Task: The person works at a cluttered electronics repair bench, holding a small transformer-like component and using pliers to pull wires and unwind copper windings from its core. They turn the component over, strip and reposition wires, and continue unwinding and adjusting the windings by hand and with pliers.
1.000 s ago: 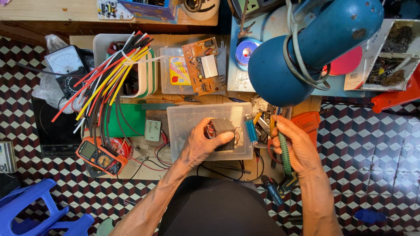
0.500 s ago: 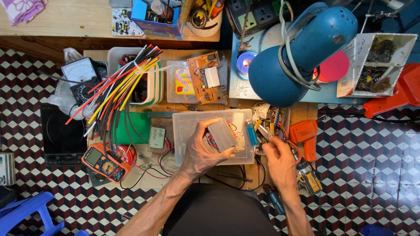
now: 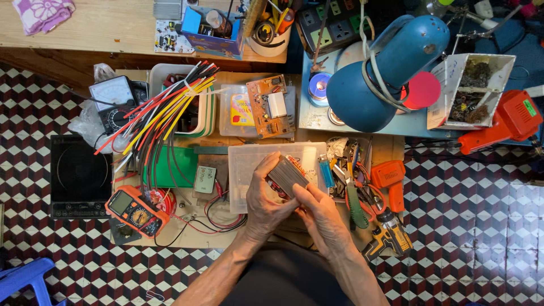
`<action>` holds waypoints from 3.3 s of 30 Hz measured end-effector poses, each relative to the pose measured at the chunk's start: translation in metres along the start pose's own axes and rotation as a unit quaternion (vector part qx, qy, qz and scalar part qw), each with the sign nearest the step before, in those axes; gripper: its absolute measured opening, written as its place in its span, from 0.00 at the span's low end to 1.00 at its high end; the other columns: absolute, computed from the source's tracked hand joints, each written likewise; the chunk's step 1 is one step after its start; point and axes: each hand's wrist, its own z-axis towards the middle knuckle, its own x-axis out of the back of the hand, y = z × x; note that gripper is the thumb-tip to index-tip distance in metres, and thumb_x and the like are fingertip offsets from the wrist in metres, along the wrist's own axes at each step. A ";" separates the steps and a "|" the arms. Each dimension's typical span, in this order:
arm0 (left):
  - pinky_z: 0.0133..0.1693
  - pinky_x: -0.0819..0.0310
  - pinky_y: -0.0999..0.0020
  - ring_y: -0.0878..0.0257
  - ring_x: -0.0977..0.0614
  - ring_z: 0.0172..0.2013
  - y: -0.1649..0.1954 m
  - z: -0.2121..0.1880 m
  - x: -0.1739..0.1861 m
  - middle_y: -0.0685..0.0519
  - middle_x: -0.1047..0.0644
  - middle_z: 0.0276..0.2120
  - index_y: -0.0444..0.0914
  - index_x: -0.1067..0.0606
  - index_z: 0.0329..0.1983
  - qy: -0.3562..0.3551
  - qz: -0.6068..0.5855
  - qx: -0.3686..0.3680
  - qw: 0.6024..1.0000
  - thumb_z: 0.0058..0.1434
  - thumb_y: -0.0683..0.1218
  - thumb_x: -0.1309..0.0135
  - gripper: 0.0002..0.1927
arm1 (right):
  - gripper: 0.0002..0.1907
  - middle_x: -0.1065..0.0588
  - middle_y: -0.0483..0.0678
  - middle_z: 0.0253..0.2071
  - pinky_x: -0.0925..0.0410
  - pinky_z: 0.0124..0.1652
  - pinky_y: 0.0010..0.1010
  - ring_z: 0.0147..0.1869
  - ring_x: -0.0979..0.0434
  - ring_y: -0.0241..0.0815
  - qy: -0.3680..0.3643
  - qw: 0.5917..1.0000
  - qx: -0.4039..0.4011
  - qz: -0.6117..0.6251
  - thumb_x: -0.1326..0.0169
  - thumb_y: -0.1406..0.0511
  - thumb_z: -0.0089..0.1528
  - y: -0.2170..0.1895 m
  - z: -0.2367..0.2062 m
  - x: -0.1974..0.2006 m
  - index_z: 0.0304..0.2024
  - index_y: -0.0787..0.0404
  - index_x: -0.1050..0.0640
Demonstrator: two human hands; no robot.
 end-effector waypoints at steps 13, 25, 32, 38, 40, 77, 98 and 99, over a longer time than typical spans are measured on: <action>0.70 0.42 0.49 0.43 0.38 0.72 0.017 0.073 0.088 0.40 0.39 0.71 0.37 0.37 0.69 -0.324 0.016 -0.073 0.943 0.45 0.59 0.25 0.53 | 0.45 0.25 0.53 0.62 0.34 0.62 0.33 0.63 0.26 0.41 -0.078 0.984 0.026 -0.160 0.34 0.66 0.50 -0.039 0.009 0.042 0.69 0.68 0.34; 0.60 0.33 0.52 0.49 0.25 0.60 0.031 0.120 0.061 0.44 0.27 0.60 0.42 0.31 0.67 -0.517 -0.026 -0.169 0.839 0.40 0.58 0.25 0.50 | 0.51 0.25 0.51 0.62 0.34 0.64 0.34 0.64 0.26 0.41 -0.221 0.953 -0.030 -0.203 0.28 0.67 0.43 -0.086 0.010 0.031 0.69 0.63 0.32; 0.59 0.28 0.54 0.49 0.22 0.57 0.021 0.102 0.057 0.46 0.25 0.58 0.39 0.28 0.55 -0.428 -0.008 -0.146 0.892 0.42 0.56 0.26 0.38 | 0.45 0.25 0.52 0.63 0.35 0.63 0.32 0.64 0.26 0.41 -0.223 0.948 -0.029 -0.227 0.30 0.66 0.46 -0.090 0.031 0.031 0.66 0.68 0.28; 0.53 0.23 0.57 0.52 0.19 0.51 0.002 0.072 0.031 0.49 0.23 0.48 0.39 0.29 0.55 -0.362 0.073 -0.026 0.929 0.48 0.53 0.27 0.35 | 0.32 0.24 0.50 0.60 0.34 0.61 0.31 0.62 0.25 0.40 -0.099 0.967 0.042 -0.229 0.38 0.67 0.56 -0.073 0.046 0.048 0.64 0.65 0.27; 0.49 0.24 0.55 0.48 0.21 0.49 -0.006 0.066 0.015 0.45 0.24 0.47 0.37 0.30 0.54 -0.291 0.100 -0.010 0.951 0.44 0.50 0.26 0.36 | 0.27 0.23 0.51 0.58 0.32 0.61 0.31 0.62 0.24 0.41 -0.019 0.977 0.096 -0.191 0.41 0.66 0.59 -0.059 0.042 0.053 0.61 0.67 0.26; 0.52 0.26 0.54 0.44 0.24 0.52 -0.024 0.038 -0.029 0.42 0.26 0.49 0.34 0.33 0.58 -0.161 0.145 -0.008 0.976 0.39 0.46 0.26 0.43 | 0.17 0.22 0.51 0.51 0.29 0.51 0.25 0.53 0.22 0.36 0.155 0.939 0.238 -0.193 0.47 0.70 0.65 0.005 0.038 0.042 0.56 0.68 0.27; 0.65 0.34 0.50 0.46 0.26 0.60 0.005 0.030 -0.003 0.45 0.25 0.54 0.37 0.23 0.42 -0.145 0.161 -0.088 0.972 0.59 0.44 0.37 0.09 | 0.09 0.22 0.43 0.38 0.31 0.39 0.19 0.40 0.24 0.29 0.161 0.907 0.258 -0.290 0.43 0.66 0.66 0.003 0.032 0.037 0.46 0.65 0.21; 0.64 0.34 0.50 0.46 0.26 0.60 0.004 0.029 -0.003 0.45 0.24 0.54 0.37 0.22 0.41 -0.147 0.162 -0.085 0.972 0.59 0.44 0.37 0.09 | 0.09 0.22 0.43 0.38 0.31 0.39 0.19 0.40 0.25 0.28 0.158 0.909 0.257 -0.288 0.43 0.66 0.66 0.003 0.031 0.037 0.46 0.65 0.21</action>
